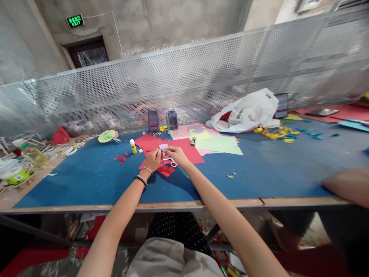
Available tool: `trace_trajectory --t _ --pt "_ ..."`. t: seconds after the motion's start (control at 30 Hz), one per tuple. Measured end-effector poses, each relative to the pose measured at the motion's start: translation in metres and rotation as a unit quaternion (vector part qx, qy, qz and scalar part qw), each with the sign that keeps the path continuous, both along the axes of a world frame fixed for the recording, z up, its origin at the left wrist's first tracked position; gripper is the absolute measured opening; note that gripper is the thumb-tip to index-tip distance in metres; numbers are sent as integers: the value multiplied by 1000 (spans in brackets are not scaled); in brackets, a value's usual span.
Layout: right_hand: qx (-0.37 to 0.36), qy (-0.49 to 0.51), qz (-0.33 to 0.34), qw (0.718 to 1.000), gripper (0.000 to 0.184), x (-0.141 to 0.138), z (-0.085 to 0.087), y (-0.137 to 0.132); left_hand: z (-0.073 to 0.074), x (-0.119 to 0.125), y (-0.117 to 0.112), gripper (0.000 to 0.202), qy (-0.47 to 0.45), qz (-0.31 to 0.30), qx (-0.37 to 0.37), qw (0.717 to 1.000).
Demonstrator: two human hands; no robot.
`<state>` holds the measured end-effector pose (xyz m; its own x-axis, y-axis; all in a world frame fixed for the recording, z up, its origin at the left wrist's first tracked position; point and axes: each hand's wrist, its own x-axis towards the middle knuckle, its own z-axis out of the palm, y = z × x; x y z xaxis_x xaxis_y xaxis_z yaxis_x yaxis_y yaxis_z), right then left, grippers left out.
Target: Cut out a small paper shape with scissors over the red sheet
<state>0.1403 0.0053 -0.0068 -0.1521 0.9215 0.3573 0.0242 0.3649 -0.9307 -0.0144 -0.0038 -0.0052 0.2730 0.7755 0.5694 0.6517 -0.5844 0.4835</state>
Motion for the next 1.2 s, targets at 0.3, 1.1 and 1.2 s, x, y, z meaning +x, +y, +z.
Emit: trace_trajectory --t 0.3,1.1,1.2 --pt "2 6 -1 1000 37 -1 -3 3 2 1 -1 35 -11 -4 -1 1000" --pt "-6 0 -17 1000 42 0 -1 1 -1 1 -2 25 62 1 18 998" --pt "-3 6 -9 1000 39 0 -2 2 1 1 -4 25 73 -2 25 997"
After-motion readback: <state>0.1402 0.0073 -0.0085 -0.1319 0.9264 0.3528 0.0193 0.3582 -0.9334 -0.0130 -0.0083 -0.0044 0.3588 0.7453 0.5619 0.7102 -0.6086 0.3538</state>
